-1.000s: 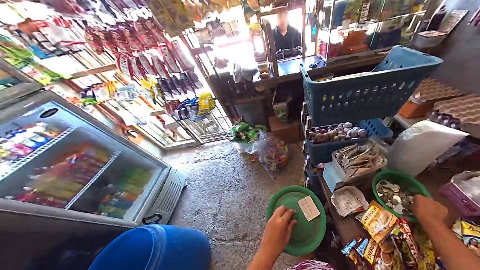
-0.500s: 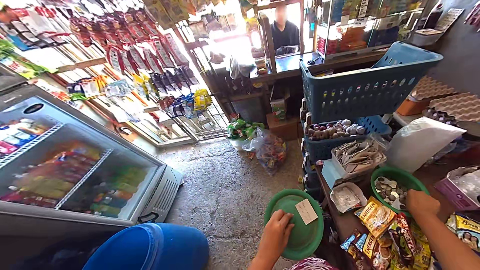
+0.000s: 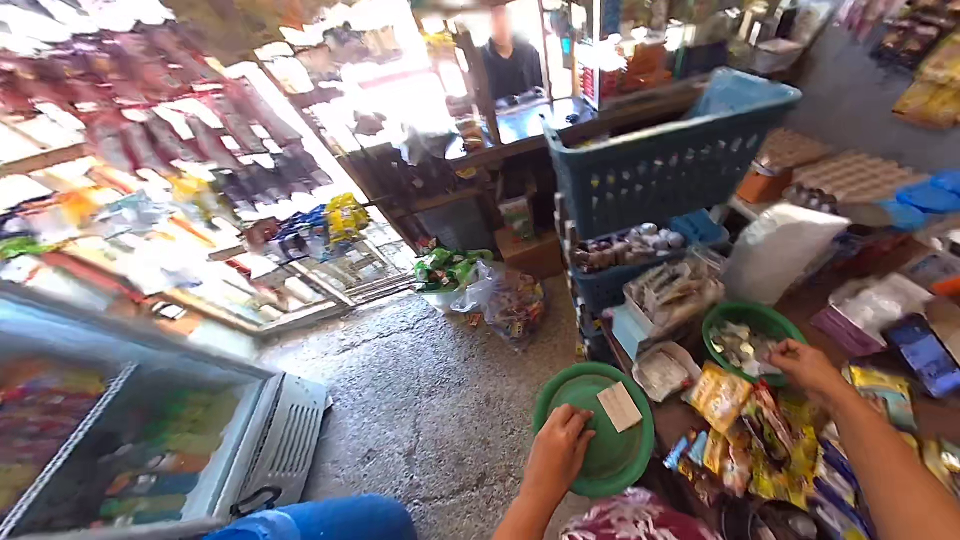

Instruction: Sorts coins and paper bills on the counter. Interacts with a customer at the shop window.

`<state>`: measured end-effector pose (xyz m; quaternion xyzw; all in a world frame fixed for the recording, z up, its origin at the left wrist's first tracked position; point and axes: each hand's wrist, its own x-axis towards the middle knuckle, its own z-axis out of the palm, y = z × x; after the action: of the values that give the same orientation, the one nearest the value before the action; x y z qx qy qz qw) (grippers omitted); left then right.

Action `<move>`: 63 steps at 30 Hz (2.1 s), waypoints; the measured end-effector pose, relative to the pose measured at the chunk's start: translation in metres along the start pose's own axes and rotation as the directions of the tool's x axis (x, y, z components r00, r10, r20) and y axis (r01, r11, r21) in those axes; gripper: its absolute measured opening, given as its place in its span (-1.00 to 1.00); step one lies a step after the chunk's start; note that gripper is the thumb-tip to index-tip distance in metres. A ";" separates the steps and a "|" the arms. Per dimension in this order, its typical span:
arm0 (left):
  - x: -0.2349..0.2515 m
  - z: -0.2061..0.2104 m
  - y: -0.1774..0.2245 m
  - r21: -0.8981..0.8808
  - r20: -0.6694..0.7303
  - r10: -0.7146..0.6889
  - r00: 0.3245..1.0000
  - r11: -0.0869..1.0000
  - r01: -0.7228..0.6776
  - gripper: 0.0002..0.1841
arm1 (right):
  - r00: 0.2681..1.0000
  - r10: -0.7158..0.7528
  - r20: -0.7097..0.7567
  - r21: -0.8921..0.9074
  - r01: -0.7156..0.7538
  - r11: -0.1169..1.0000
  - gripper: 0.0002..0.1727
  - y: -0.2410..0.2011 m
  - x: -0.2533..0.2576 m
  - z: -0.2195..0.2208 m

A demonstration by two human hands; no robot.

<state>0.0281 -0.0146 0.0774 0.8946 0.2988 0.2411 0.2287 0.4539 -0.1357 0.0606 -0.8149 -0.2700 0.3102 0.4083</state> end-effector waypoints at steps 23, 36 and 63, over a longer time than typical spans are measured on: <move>0.281 0.225 0.124 -0.174 0.596 0.411 0.689 0.905 -0.389 -0.69 | 0.801 0.396 -0.450 0.780 0.136 0.610 -0.48 0.097 -0.314 -0.048; 0.272 0.232 0.131 0.074 0.598 0.203 0.775 0.949 -0.306 -0.46 | 0.767 0.386 -0.512 0.056 -0.419 0.906 -0.60 0.100 -0.246 -0.031; 0.050 -0.153 0.063 -0.402 -0.459 -0.326 0.827 0.906 0.134 -0.37 | 0.817 -0.571 -0.085 -0.583 0.424 0.693 -0.63 0.066 -0.263 0.062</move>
<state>0.0033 0.0129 0.2465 0.6977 0.4082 0.4913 0.3243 0.2471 -0.3218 0.0518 -0.8238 -0.5021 -0.0114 0.2629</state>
